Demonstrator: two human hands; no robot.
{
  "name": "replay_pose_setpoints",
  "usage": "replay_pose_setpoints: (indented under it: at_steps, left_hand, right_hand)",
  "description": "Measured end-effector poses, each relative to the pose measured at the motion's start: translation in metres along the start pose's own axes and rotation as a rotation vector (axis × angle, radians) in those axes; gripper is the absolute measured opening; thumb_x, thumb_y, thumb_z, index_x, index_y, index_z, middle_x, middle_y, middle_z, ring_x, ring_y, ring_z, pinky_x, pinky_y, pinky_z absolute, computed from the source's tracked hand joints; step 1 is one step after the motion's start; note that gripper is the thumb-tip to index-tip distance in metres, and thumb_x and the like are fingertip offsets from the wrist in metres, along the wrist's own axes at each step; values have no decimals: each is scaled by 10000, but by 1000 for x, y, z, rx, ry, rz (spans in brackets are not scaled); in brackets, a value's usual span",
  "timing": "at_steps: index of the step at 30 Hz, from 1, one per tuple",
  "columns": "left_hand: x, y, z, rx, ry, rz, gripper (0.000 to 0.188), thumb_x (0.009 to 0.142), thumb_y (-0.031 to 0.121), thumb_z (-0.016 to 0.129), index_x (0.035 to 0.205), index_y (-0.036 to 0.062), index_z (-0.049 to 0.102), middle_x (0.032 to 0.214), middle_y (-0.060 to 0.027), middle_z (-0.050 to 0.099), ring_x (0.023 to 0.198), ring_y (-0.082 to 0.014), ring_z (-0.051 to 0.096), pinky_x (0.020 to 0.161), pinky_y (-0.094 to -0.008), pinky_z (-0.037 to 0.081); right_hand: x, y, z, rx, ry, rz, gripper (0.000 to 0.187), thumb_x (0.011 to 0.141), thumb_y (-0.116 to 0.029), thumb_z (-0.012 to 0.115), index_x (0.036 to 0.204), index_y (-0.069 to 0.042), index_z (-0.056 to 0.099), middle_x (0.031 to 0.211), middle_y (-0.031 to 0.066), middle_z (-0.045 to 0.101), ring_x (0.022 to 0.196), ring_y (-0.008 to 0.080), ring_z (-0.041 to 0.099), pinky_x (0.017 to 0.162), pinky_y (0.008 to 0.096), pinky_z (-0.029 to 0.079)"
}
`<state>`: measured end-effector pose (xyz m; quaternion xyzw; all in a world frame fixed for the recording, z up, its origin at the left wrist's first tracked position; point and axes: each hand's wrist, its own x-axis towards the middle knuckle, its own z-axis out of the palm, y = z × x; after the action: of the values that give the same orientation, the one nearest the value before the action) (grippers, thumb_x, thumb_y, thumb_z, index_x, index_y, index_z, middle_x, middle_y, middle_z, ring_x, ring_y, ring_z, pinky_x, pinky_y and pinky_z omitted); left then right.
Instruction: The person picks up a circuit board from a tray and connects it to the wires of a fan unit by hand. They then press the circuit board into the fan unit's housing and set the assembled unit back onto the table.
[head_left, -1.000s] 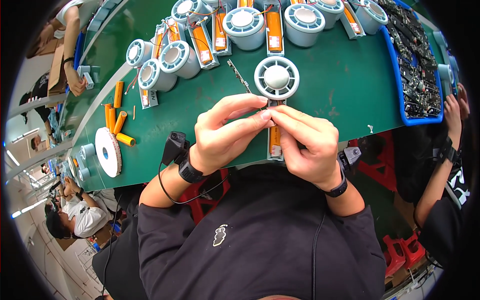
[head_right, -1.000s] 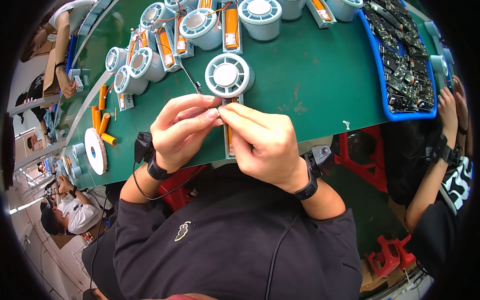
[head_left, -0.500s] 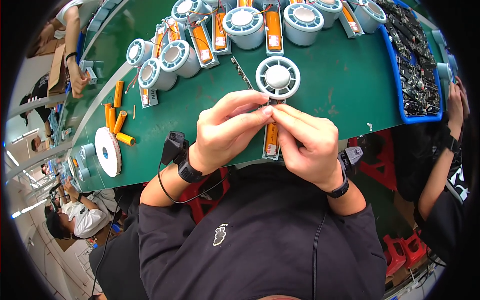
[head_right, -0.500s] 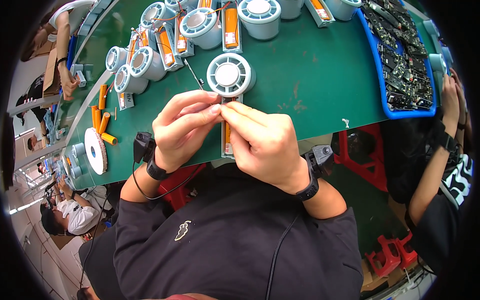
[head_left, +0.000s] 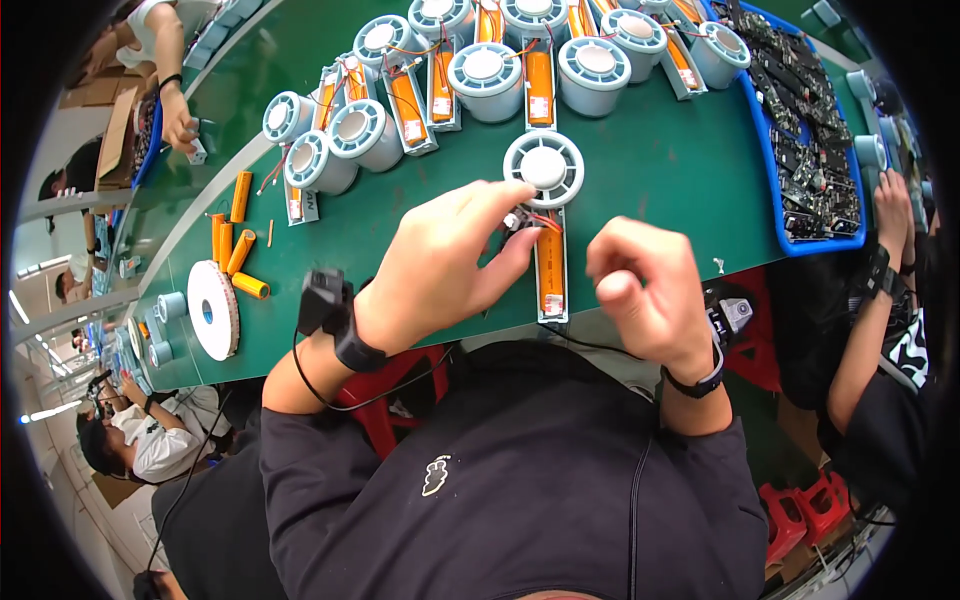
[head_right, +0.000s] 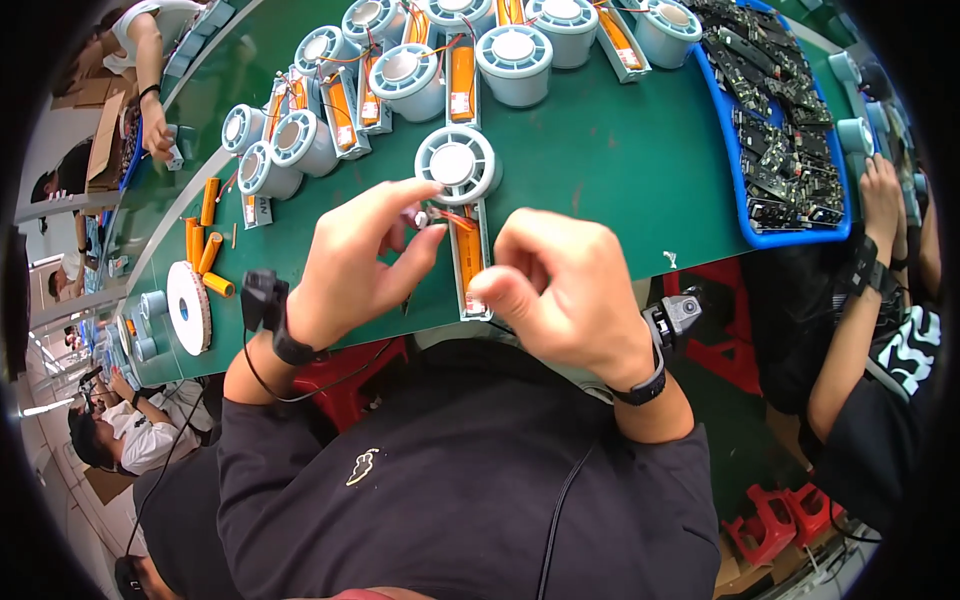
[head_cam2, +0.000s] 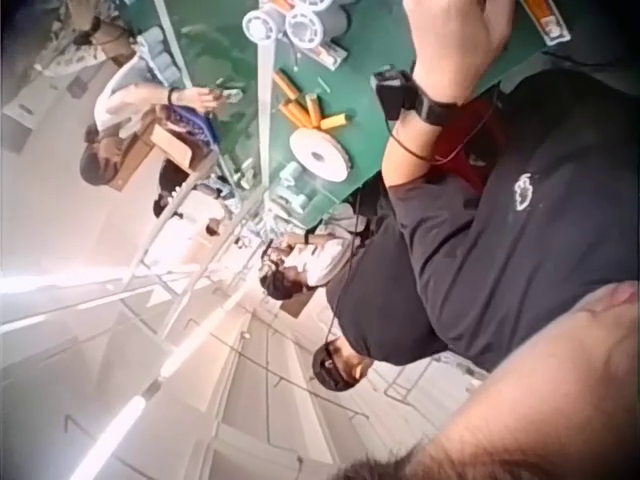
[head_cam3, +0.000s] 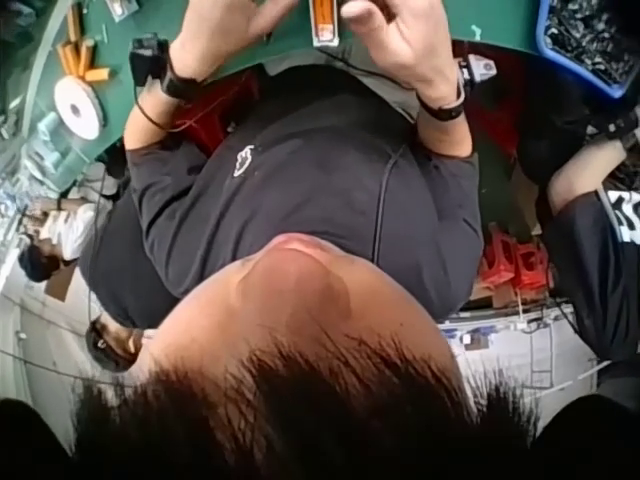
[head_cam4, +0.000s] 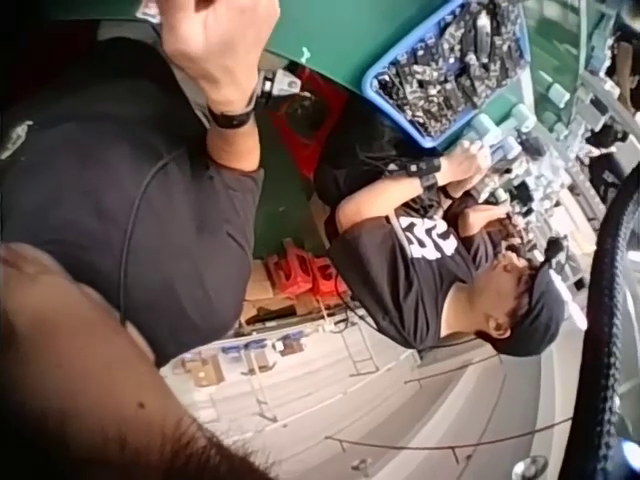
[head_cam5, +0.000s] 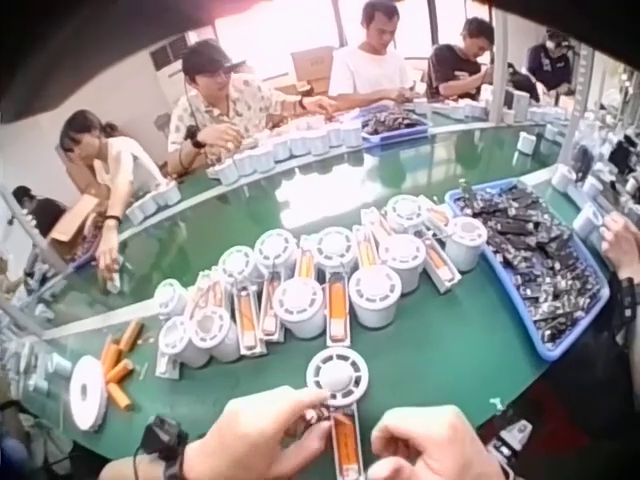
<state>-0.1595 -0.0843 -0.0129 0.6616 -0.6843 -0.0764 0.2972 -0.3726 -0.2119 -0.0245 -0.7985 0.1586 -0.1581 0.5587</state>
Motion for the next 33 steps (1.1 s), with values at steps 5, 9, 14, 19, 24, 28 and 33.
replay_pose_setpoints:
  at_steps: [5,9,14,19,24,28,33]
  left_hand:
    - [31,14,-17,-685,-411,-397,328,870,-20,712,1185,36,642,927,-72,683,742,-178,672,659,-264,545]
    - [46,14,-18,-360,-383,-111,338,826,-23,712,1149,57,652,1010,-57,665,931,-224,663,830,-341,546]
    - [65,-6,3,112,-241,463,292,762,-8,717,1038,77,671,1160,-32,636,1215,-288,561,1071,-453,445]
    - [59,-10,14,-60,-279,420,174,763,16,727,916,73,668,1167,-43,636,1269,-326,543,1095,-481,423]
    - [43,2,29,-103,-117,259,146,773,18,727,893,68,661,1159,-49,651,1284,-339,542,1100,-493,418]
    - [43,1,37,-131,44,264,136,782,35,750,880,68,662,1153,-66,668,1266,-345,569,1060,-492,470]
    - [44,9,23,128,-51,309,159,757,74,793,844,68,660,1142,-55,683,1222,-335,612,937,-431,556]
  right_hand:
    - [9,-15,3,-22,-139,176,146,940,-113,690,962,15,622,712,22,602,637,87,542,568,274,426]
    - [14,2,-12,-14,-110,190,282,925,-232,740,957,14,605,724,138,637,603,232,607,577,362,467]
    - [17,-10,-35,-396,-301,-134,166,911,-69,683,1002,13,572,767,135,640,665,324,616,603,396,468]
    - [14,-7,-22,-874,-63,-101,124,924,-24,634,980,6,527,881,179,633,806,372,627,696,469,475]
    - [6,-3,6,-698,219,253,126,934,8,591,1046,11,533,998,192,619,895,357,599,779,449,469]
    - [3,5,15,-462,321,60,209,938,32,558,1146,20,553,1026,183,608,917,355,568,828,422,463]
    - [-10,7,11,-481,182,55,328,940,46,533,1267,20,548,1046,181,603,972,353,548,881,409,453]
